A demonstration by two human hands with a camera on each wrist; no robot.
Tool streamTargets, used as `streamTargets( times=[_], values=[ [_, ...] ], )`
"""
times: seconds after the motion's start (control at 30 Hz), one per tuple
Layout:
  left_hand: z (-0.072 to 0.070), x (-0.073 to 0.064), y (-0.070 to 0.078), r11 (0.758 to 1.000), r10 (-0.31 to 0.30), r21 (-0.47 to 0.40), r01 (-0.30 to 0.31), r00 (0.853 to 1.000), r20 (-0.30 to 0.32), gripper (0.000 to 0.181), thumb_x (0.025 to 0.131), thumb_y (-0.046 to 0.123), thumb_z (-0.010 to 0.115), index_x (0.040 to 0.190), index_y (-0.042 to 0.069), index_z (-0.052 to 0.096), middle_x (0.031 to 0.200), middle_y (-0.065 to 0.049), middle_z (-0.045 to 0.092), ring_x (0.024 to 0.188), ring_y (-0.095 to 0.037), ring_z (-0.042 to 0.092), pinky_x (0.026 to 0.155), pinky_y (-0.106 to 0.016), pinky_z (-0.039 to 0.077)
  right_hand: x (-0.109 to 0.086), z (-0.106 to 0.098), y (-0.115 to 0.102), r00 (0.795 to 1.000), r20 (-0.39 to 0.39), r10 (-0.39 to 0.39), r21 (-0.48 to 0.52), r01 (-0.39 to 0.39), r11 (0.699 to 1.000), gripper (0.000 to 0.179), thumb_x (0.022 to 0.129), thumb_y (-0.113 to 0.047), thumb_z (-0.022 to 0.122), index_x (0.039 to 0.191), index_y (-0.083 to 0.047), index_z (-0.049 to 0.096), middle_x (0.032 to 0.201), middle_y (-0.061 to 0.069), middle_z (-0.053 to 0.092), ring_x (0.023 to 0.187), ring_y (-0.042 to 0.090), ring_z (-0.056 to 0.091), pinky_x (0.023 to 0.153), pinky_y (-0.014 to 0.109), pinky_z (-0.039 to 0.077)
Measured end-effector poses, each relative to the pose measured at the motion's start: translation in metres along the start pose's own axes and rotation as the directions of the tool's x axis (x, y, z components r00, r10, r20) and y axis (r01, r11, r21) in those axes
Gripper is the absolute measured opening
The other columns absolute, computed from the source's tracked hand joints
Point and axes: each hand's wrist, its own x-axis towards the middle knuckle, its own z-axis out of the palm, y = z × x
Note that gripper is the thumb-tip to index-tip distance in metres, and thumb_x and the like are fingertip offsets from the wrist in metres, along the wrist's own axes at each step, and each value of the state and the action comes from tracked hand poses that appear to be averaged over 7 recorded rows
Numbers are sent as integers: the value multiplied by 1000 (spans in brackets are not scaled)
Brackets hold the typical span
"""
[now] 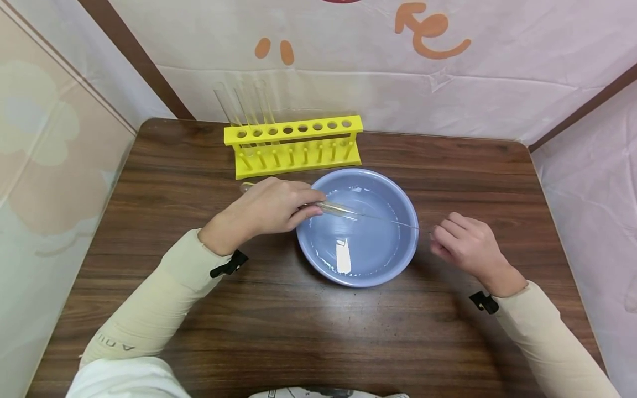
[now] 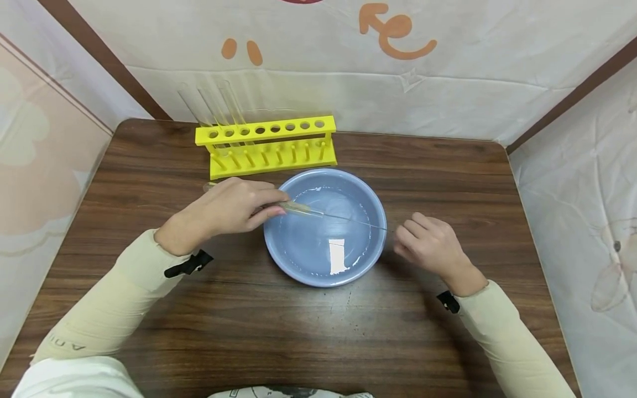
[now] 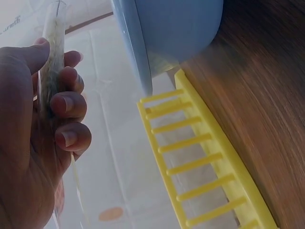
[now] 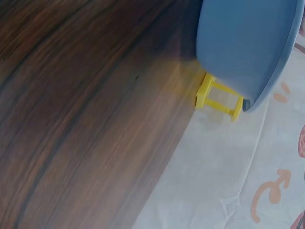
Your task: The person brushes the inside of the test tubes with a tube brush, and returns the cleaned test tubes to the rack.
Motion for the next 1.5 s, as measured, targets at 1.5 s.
streamTargets(
  times=[1.5],
  values=[
    [-6, -21, -8, 993, -110, -32, 110, 994, 7, 30, 103, 32, 62, 120, 11, 74, 112, -3, 75, 94, -17, 72, 80, -42, 58, -22, -26, 14, 967, -221, -126, -240, 72, 968, 27, 99, -3, 53, 73, 2, 54, 63, 12, 55, 49, 27, 42, 39, 42, 36]
  ],
)
